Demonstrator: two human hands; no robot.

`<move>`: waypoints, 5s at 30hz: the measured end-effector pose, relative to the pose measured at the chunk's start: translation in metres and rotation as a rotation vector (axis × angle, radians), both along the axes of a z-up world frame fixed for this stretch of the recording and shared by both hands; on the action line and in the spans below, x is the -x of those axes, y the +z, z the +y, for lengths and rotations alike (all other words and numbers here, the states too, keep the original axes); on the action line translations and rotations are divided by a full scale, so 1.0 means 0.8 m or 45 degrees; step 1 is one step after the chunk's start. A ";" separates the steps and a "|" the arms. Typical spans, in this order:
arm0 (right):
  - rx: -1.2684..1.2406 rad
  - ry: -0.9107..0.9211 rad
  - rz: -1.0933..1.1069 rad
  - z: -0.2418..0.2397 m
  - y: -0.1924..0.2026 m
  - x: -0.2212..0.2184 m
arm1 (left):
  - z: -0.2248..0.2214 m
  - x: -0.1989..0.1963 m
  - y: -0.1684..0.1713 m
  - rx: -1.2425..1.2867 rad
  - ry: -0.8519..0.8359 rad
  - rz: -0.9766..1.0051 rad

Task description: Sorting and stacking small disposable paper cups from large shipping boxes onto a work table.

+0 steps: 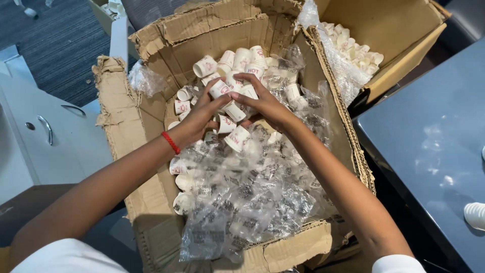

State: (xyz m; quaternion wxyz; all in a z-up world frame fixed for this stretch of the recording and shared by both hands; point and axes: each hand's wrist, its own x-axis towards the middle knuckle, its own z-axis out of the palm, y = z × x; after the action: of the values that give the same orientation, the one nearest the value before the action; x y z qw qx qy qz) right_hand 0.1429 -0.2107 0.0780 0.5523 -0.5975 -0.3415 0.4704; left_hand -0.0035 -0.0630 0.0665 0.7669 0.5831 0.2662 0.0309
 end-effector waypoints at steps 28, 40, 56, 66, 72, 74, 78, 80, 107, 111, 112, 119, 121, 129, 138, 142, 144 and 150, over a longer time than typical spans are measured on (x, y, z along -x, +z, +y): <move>-0.369 -1.144 -0.931 -0.562 0.206 0.031 | -0.474 -0.202 0.215 -0.025 -1.160 -1.089; -0.004 -1.721 -0.378 -0.794 0.092 0.044 | -0.802 -0.266 0.040 0.117 -1.269 -0.834; 0.238 -2.180 -0.864 -0.786 -0.012 0.081 | -0.699 -0.139 0.065 -0.835 -0.840 -1.047; -0.233 -2.413 -0.726 -0.772 -0.031 0.091 | -0.602 -0.165 -0.017 -1.292 0.050 -1.131; 0.341 -2.258 -1.723 -0.635 -0.031 0.123 | -0.600 -0.167 0.006 -1.186 -0.432 -0.760; 0.572 -2.180 -1.640 -0.632 -0.032 0.112 | -0.556 -0.175 0.003 -1.549 -0.133 -0.753; 0.953 -2.053 -1.532 -0.641 -0.024 0.094 | -0.486 -0.249 0.065 -1.888 0.259 -0.577; 0.946 -2.062 -1.491 -0.642 -0.023 0.093 | -0.476 -0.285 0.023 -1.912 0.060 -0.369; -0.104 -2.041 -1.020 -0.652 0.092 0.069 | -0.653 -0.198 -0.023 -0.554 -0.966 -0.987; 0.211 -1.756 -1.617 -0.634 0.118 0.074 | -0.648 -0.201 -0.007 -0.512 -1.080 -0.917; 0.216 -1.756 -1.619 -0.630 0.106 0.069 | -0.646 -0.201 -0.007 -0.508 -1.081 -0.918; 0.751 -1.450 -1.765 -0.626 0.074 0.065 | -0.643 -0.200 -0.009 -0.515 -1.089 -0.946; 0.733 -1.460 -1.774 -0.626 0.068 0.062 | -0.643 -0.199 -0.007 -0.527 -1.069 -0.956; 0.819 -1.594 -1.645 -0.635 0.069 0.096 | -0.644 -0.196 0.000 -0.593 -1.082 -0.908; 1.295 -2.008 -1.163 -0.681 0.003 0.127 | -0.643 -0.196 0.006 -0.680 -1.133 -0.960; 0.037 -2.245 -0.404 -0.678 0.005 0.115 | -0.642 -0.197 0.012 -0.627 -1.149 -0.962; -0.850 -2.043 0.299 -0.671 0.012 0.099 | -0.641 -0.199 0.012 -0.625 -1.116 -1.033; -0.550 -2.026 -0.771 -0.617 0.057 0.056 | -0.640 -0.197 0.016 -0.578 -1.121 -1.025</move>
State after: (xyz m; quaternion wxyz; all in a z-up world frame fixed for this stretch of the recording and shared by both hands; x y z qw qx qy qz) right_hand 0.0982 -0.7039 0.1235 0.7030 -0.6400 -0.0370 -0.3079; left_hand 0.1539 -0.5752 0.0791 0.6050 0.7287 -0.3206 -0.0148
